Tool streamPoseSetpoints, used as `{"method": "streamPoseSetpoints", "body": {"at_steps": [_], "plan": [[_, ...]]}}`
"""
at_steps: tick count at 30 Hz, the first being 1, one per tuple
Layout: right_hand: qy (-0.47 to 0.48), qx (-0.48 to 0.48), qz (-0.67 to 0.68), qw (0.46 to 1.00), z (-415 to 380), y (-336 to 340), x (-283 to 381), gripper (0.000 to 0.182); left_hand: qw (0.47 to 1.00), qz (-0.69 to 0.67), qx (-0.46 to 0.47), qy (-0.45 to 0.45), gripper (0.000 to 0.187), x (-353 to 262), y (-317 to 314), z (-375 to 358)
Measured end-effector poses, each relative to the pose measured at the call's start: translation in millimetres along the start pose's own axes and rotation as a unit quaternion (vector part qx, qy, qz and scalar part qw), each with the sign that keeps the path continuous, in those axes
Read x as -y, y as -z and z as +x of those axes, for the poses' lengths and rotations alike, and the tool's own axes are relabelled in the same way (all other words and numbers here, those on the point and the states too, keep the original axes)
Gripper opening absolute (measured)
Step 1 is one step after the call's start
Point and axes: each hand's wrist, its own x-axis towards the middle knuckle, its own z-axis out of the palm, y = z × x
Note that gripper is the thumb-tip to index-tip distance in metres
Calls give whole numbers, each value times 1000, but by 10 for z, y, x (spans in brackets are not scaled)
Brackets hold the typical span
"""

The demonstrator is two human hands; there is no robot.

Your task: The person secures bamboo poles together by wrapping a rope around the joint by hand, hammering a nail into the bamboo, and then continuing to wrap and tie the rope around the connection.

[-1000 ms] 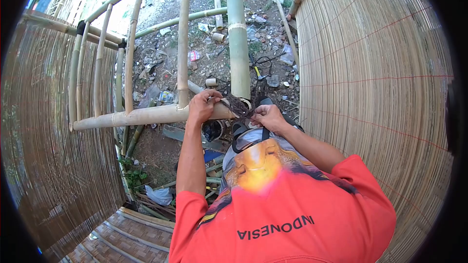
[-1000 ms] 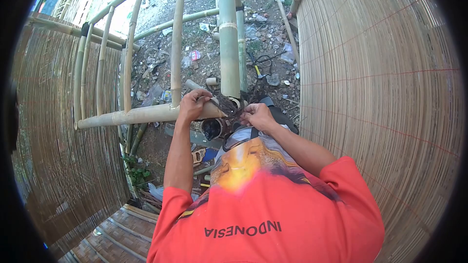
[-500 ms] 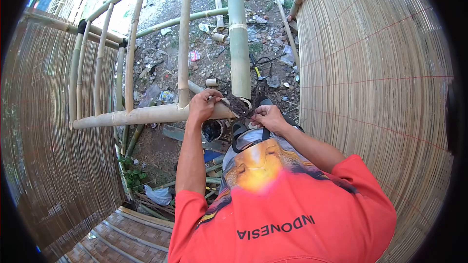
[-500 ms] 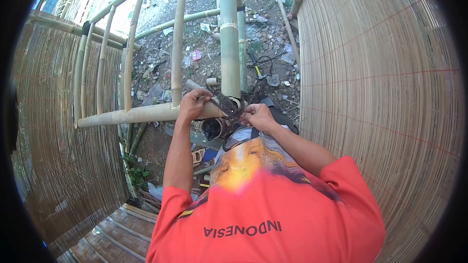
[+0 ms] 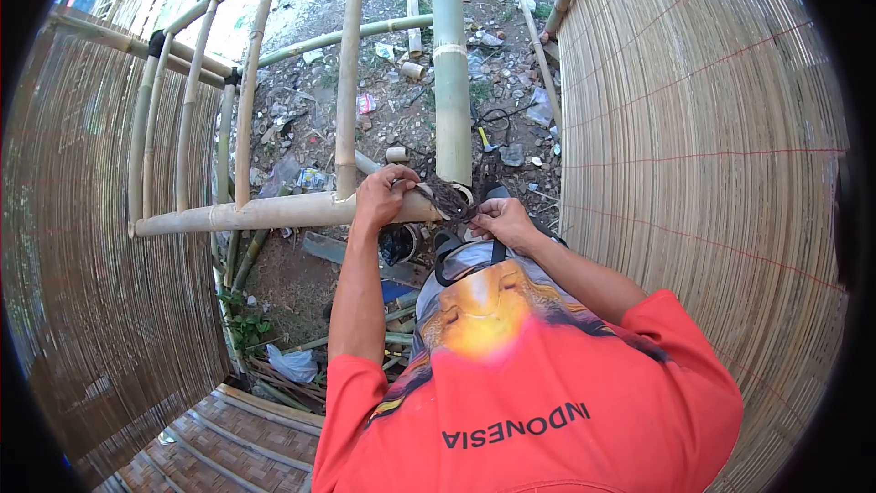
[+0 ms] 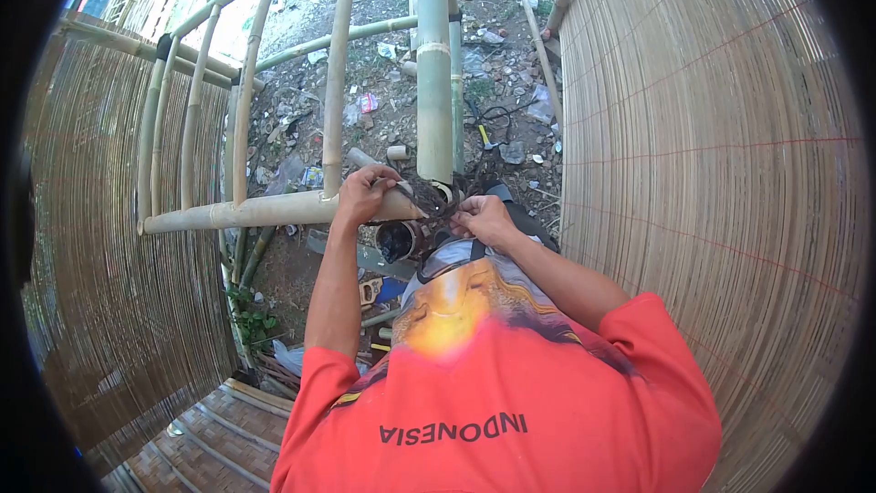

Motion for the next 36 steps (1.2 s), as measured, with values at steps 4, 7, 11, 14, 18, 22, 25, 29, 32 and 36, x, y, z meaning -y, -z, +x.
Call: {"method": "streamPoseSetpoints", "body": {"at_steps": [4, 7, 11, 14, 18, 22, 25, 29, 32, 36], "plan": [[-3, 0, -4, 1000, 8, -3, 5, 19, 1000, 3, -3, -2, 13, -8, 6, -3], [-6, -3, -3, 1000, 1, -5, 18, 19, 1000, 4, -3, -4, 13, 2, 1, 2], [-4, -2, 0, 1000, -9, -6, 33, 19, 1000, 3, 3, 7, 13, -49, 24, -9], [-3, -2, 1, 1000, -15, -12, 50, 19, 1000, 8, 3, 3, 14, -60, 24, -9], [-1, 0, 1, 1000, -2, -1, 29, 19, 1000, 0, 5, 7, 14, -58, 23, -7], [4, 7, -4, 1000, 25, 12, -13, 21, 1000, 2, 0, 5, 14, -52, 16, -14], [-1, 5, 7, 1000, 15, 1, -3, 19, 1000, -1, -7, 1, 13, -31, 2, -16], [-2, 6, 7, 1000, 14, 13, -8, 20, 1000, 2, -12, -3, 12, -45, 4, -21], [-3, 11, 6, 1000, 22, 23, -22, 21, 1000, 7, -13, -4, 12, -23, -10, -13], [-2, 12, 11, 1000, 21, 28, -29, 22, 1000, 7, -6, 3, 13, -27, -13, -3]]}}
